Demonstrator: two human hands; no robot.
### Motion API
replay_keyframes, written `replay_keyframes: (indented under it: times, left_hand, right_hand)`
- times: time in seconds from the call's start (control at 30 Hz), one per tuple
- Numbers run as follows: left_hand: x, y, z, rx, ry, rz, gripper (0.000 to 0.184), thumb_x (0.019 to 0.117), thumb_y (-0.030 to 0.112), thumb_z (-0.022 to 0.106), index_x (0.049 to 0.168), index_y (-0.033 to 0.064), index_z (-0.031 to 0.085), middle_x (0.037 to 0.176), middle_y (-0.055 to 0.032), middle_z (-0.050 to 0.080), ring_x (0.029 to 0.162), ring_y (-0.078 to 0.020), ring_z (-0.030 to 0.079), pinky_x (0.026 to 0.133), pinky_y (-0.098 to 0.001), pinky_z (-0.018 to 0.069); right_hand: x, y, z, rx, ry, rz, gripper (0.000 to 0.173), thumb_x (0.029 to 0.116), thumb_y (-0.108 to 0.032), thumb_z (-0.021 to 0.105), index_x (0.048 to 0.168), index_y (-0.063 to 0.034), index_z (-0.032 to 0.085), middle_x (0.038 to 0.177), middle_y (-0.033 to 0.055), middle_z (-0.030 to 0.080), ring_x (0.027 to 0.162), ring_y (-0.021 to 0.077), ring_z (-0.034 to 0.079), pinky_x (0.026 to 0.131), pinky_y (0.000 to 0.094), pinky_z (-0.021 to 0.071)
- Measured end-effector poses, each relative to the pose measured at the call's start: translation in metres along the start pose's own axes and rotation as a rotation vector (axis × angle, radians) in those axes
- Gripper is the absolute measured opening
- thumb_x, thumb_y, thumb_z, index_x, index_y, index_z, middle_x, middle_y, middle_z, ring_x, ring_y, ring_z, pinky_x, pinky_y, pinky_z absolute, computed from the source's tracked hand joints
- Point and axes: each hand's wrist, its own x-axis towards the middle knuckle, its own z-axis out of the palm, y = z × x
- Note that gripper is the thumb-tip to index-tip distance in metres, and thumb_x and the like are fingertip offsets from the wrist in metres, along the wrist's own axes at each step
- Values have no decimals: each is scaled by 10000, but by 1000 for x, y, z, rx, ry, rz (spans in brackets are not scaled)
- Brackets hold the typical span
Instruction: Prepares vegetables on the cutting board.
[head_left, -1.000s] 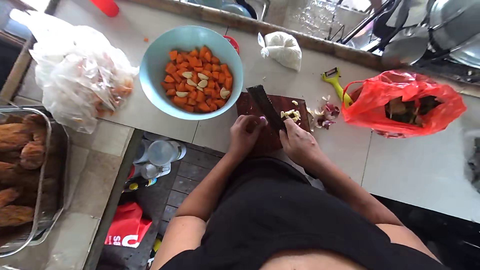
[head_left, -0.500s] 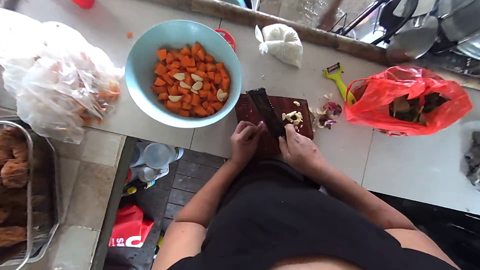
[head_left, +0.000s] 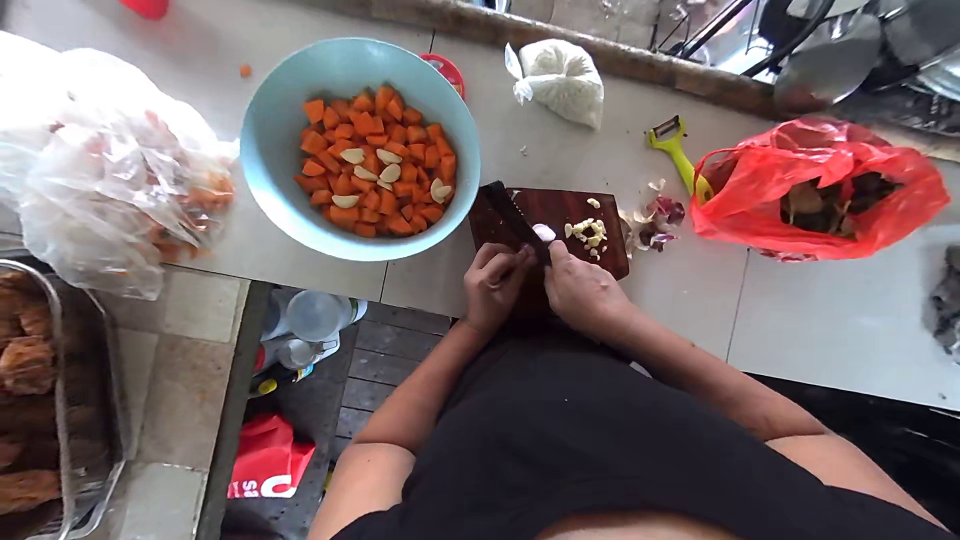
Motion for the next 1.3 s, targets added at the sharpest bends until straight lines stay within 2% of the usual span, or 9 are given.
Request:
replay_keyframes:
  times: [0.17,0.27,0.43,0.57,0.7,0.83,1.0,1.13,1.3]
  left_hand:
    - [8,6,-3,131,-144,30,166,854,46,780,1000,-26,750,1072,-195,683,938,-192,699,806,-270,599]
    - [20,18,-7,324,-307,40,139,870,88,750,978,1,747,1062,-190,700,992,-294,700,872,-402,591]
    - [29,34,-2,500,-542,9,121,887,76,713,959,-18,736,1112,-238,686,1088,-409,667,896,-513,572]
    - [25,39,-12,441,-468,-32,253,935,133,719,1130,-27,722,1159,-222,687,1089,-371,674,936,-489,561]
    - [17,37,-18,394,-355,-37,99,937,38,673,986,-16,741,997,-187,694,913,-302,704,812,-428,591]
    - [13,28,-13,402,-332,-10,104,913,-3,666,961,-34,753,990,-207,721,926,-329,726,837,-452,602]
    - [13,27,-15,394,-334,-5,112,921,-11,656,961,-20,761,1007,-195,733,942,-310,734,853,-430,601]
    - [11,26,-14,365,-308,-26,89,925,-4,668,936,-31,753,984,-192,735,918,-305,736,837,-425,601]
    - [12,27,-15,408,-329,-7,114,918,-16,649,950,-43,755,1006,-208,737,944,-328,738,852,-443,599]
  right_hand:
    - [10,32,4,145,86,-179,302,1112,-192,428,1340,-1,474,984,225,676,963,411,698,833,584,546]
    - [3,35,5,120,153,-153,341,1114,-195,422,1387,3,475,1070,241,684,1029,429,695,878,606,541]
    - [-4,34,3,60,116,-88,280,1113,-200,424,1317,-28,507,1073,220,683,1024,415,697,861,592,548]
    - [-18,36,6,46,247,-167,254,1114,-189,413,1262,-10,517,1031,210,678,940,403,716,784,569,564]
    - [-33,35,12,-6,410,-259,215,1087,-143,458,1186,21,557,950,195,672,749,373,719,629,516,573]
    - [-21,18,11,-89,65,-57,260,1084,-149,469,1314,-28,486,1127,198,645,963,387,713,806,538,570]
    - [-22,20,7,-66,57,-51,266,1109,-178,408,1323,-46,494,1154,196,655,993,383,710,827,545,564]
    - [-40,20,6,-53,159,-106,251,1109,-176,421,1275,-10,510,1086,200,659,907,378,721,761,521,571]
    - [-29,10,9,-49,-3,-19,282,1119,-183,386,1343,-32,468,1176,214,646,1038,387,703,862,535,550]
